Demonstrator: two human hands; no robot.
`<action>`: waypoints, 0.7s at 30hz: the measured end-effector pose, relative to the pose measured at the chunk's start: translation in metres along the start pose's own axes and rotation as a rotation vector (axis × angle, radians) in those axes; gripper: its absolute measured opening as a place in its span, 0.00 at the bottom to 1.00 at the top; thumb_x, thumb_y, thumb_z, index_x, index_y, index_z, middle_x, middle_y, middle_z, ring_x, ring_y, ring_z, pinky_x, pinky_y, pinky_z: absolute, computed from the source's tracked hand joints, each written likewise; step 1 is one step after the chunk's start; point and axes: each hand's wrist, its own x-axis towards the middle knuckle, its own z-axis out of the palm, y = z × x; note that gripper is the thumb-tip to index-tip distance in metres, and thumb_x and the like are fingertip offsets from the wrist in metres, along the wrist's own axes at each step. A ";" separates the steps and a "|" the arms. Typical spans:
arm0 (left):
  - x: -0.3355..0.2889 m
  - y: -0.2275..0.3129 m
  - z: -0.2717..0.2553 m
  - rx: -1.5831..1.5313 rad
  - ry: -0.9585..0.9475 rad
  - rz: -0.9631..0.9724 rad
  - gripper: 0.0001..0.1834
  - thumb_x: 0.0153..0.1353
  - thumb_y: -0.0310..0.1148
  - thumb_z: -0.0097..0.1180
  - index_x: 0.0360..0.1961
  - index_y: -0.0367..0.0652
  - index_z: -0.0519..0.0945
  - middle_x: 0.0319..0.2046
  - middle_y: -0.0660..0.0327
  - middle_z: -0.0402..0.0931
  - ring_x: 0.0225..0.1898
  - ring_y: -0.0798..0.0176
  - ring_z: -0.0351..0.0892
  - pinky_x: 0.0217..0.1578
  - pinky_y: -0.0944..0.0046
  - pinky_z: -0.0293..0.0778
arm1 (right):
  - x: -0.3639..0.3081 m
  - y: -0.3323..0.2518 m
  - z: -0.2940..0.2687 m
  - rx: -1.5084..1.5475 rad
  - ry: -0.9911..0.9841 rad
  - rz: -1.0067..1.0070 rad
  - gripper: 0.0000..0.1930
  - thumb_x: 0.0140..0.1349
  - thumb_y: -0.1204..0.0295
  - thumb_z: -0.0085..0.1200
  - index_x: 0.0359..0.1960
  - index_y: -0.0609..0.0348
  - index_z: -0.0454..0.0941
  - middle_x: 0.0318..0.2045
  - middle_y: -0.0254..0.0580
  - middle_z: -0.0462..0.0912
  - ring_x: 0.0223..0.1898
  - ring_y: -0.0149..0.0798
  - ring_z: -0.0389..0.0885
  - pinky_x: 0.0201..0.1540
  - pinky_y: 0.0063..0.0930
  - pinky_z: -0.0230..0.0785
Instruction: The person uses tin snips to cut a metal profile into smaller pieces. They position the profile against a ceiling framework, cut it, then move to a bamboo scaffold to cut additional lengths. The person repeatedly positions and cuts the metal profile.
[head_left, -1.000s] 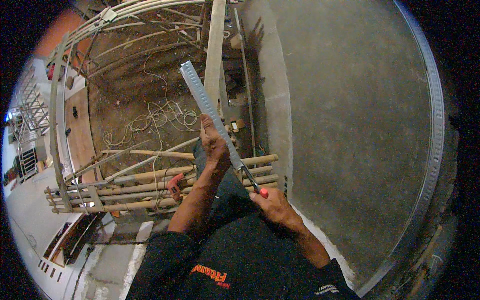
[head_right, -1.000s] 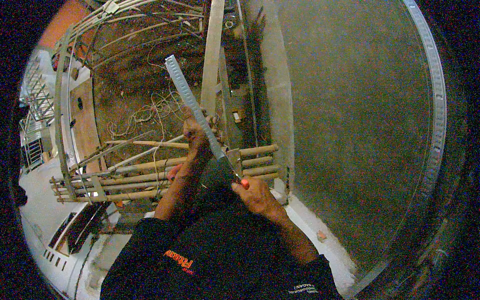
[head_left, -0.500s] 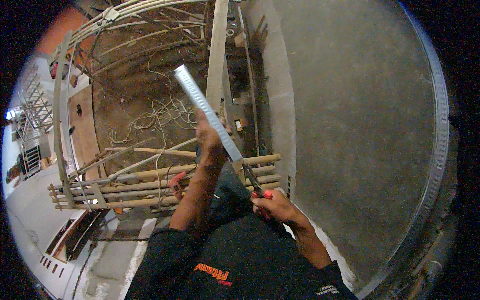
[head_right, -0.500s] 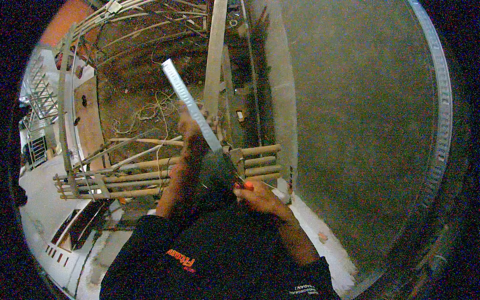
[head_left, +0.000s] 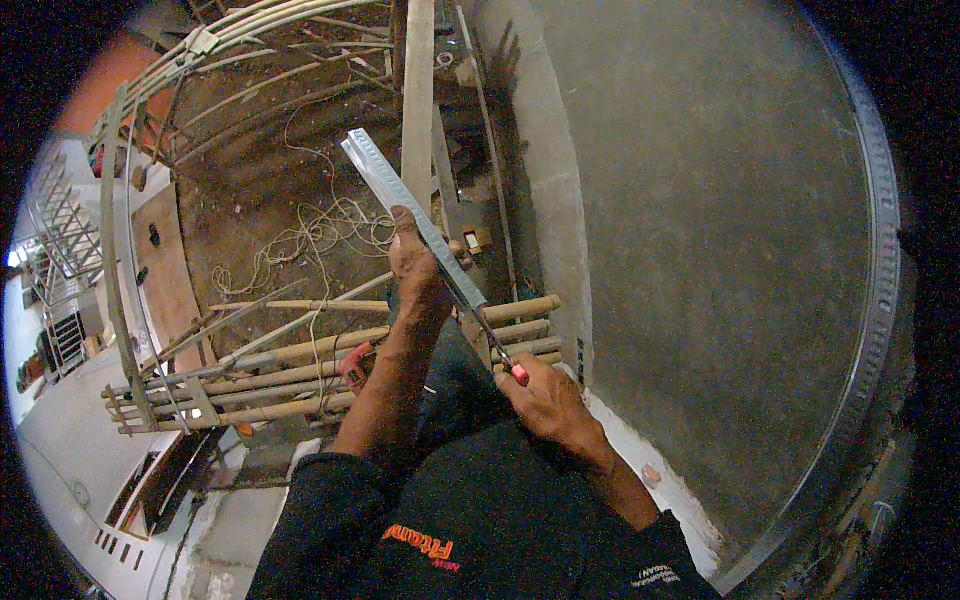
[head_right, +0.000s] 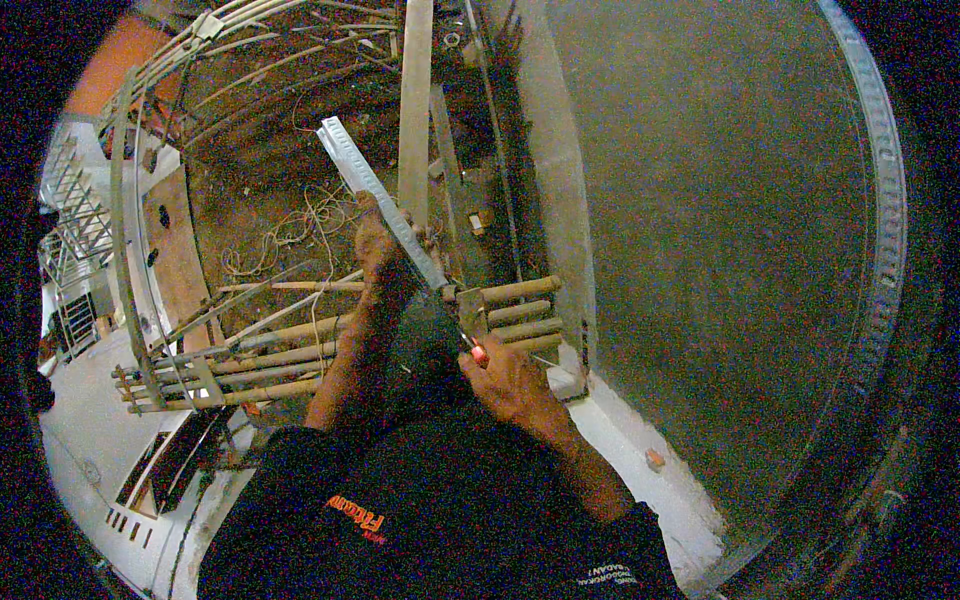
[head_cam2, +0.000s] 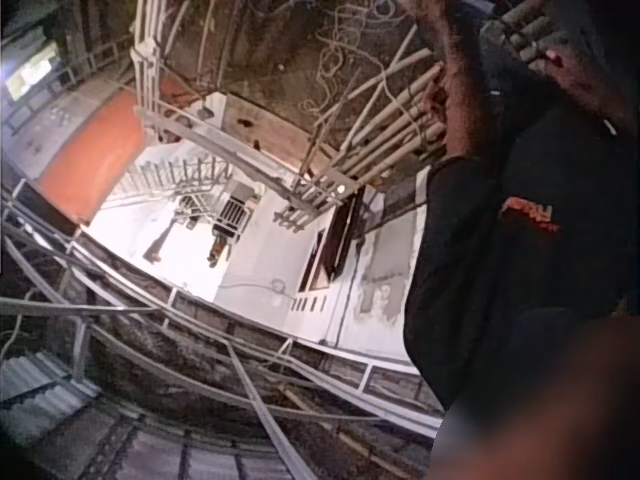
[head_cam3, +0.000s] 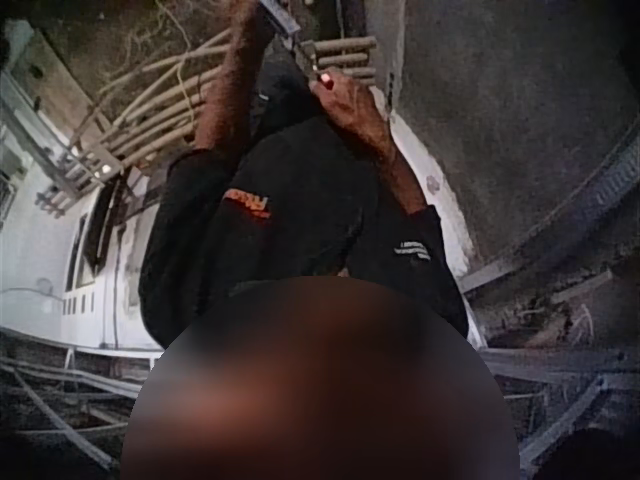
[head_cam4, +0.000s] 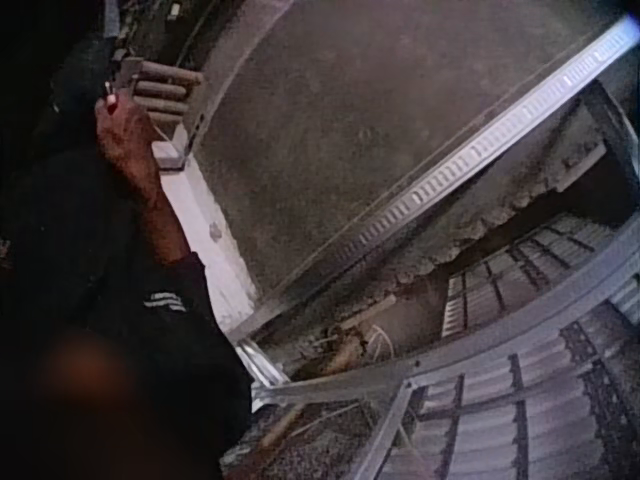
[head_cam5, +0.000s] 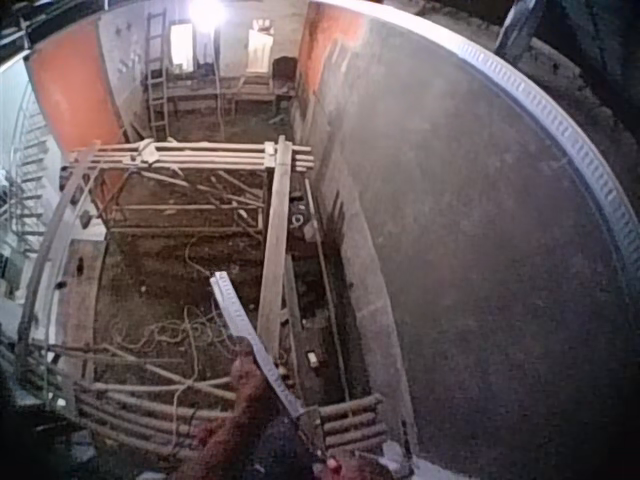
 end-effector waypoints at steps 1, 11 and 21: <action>-0.001 -0.001 0.001 0.020 -0.008 0.050 0.33 0.62 0.69 0.45 0.32 0.45 0.66 0.19 0.63 0.67 0.16 0.63 0.72 0.17 0.62 0.75 | 0.000 0.000 0.000 -0.007 0.000 0.018 0.22 0.64 0.53 0.49 0.42 0.63 0.76 0.34 0.61 0.81 0.39 0.61 0.79 0.42 0.48 0.68; 0.001 -0.006 -0.004 0.065 0.004 0.101 0.32 0.60 0.69 0.48 0.34 0.46 0.69 0.19 0.63 0.70 0.17 0.62 0.74 0.16 0.58 0.73 | 0.007 0.003 0.007 -0.020 0.028 0.026 0.22 0.63 0.54 0.50 0.43 0.63 0.77 0.34 0.62 0.81 0.40 0.62 0.79 0.43 0.48 0.69; -0.001 -0.004 -0.012 0.112 -0.026 0.070 0.32 0.62 0.68 0.46 0.40 0.46 0.65 0.24 0.64 0.69 0.17 0.69 0.72 0.17 0.67 0.73 | 0.013 0.010 0.020 -0.075 0.053 -0.030 0.21 0.64 0.53 0.48 0.37 0.63 0.75 0.33 0.61 0.81 0.37 0.64 0.80 0.41 0.53 0.69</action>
